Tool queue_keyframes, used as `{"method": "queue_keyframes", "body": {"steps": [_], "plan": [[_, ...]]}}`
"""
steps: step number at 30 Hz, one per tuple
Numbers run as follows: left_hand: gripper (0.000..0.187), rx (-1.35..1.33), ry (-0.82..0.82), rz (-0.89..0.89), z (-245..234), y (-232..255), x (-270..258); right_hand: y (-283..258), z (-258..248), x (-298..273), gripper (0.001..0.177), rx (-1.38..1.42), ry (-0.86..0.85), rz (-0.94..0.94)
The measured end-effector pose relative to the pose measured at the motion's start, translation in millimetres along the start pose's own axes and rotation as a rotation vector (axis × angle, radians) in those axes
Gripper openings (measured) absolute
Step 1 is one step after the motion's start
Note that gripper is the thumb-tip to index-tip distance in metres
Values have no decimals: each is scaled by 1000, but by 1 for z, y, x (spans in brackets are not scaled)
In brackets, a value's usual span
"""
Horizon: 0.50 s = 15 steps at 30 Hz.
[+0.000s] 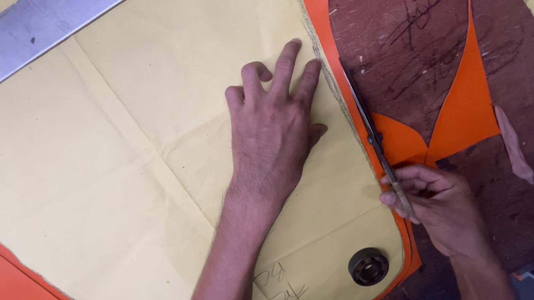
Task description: The person cuts orange synthetic fabric using shears, following a yellow paper template secured with metal weights. They then mark the fabric with a white pen after removing the template.
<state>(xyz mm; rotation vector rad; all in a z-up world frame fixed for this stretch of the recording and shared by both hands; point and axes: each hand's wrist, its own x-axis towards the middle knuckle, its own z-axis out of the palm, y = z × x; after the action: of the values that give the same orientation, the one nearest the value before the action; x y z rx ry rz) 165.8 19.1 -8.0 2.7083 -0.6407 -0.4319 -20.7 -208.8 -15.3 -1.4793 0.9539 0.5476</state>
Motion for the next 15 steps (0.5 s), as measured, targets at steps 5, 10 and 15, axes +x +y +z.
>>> {"method": "queue_keyframes", "body": {"steps": [5,10,15], "plan": [[94,3,-8,-1,0,0,1,-6,2,3,31,-64,21,16],[94,0,-28,-6,0,0,1,-16,5,8,32,-68,35,52],[94,5,-27,-1,-2,0,1,-20,10,11,30,-36,26,48]]}}
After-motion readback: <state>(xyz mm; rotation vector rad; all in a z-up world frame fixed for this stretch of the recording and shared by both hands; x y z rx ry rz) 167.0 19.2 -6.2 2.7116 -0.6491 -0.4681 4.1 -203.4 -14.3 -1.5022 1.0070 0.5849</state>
